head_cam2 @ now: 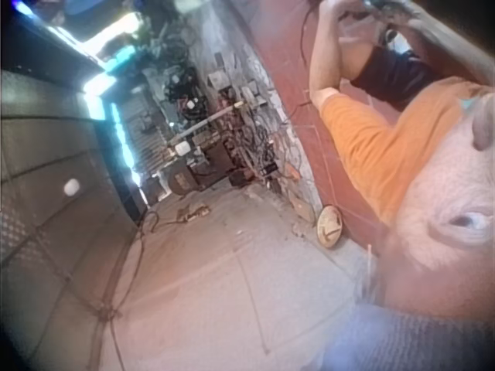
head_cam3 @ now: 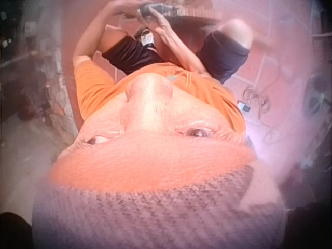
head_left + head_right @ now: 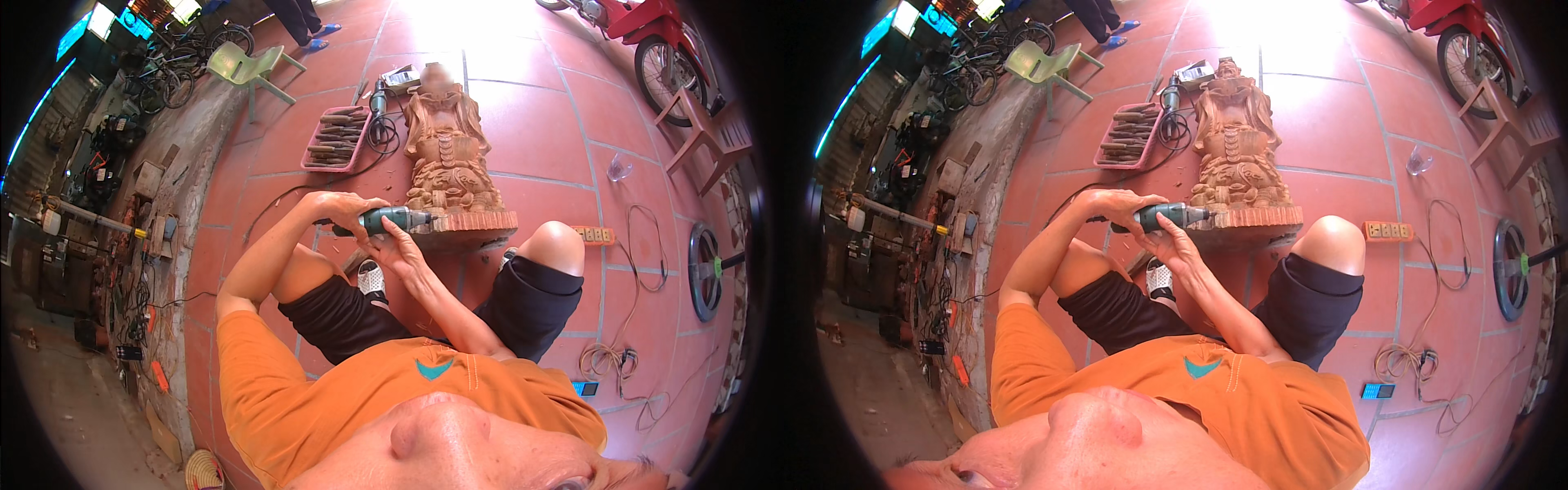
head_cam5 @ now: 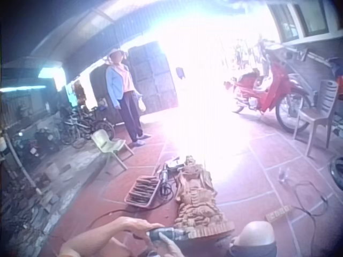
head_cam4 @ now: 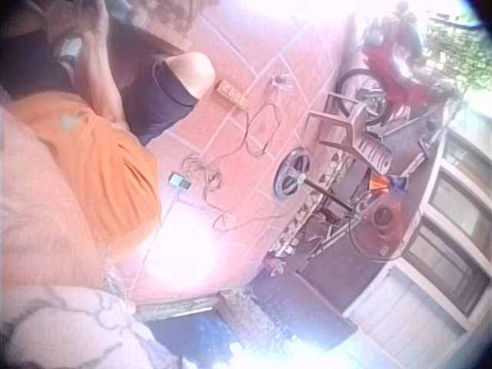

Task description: The person sits on the floor and uses a handheld rotary tool to carve details into a wooden sculpture. The person holds the tool with both hands and works on the lower section of the sculpture throughout the clip.

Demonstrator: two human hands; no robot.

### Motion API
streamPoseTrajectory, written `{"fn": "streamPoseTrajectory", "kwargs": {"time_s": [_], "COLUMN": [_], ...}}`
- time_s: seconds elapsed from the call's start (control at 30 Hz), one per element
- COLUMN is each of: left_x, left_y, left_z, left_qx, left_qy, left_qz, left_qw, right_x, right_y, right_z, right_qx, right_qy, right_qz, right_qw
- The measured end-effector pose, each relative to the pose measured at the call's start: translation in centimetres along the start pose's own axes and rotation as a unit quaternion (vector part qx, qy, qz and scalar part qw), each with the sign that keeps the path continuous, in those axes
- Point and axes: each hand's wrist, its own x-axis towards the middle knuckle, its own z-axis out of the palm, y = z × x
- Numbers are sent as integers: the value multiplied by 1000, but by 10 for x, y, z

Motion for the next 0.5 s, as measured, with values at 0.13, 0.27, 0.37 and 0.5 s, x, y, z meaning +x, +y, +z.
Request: {"fn": "streamPoseTrajectory", "kwargs": {"time_s": [0.13, 0.27, 0.37, 0.5], "left_x": [1, -1, 8, 6], "left_y": [1, 6, 5, 0], "left_z": [2, 10, 18, 26], "left_qx": [7, 2, 10, 37], "left_qy": [15, 24, 19, 56], "left_qz": [11, 10, 3, 32], "left_qw": [1000, 1000, 1000, 997], "right_x": [2, 1, 2, -5], "right_y": [1, 5, 7, 10], "right_z": [-4, -6, -18, -8], "right_qx": [-3, -34, -44, -53], "right_qy": [-8, 3, 10, 6], "right_qz": [9, 10, 5, 3], "right_qw": [1000, 999, 999, 999]}}
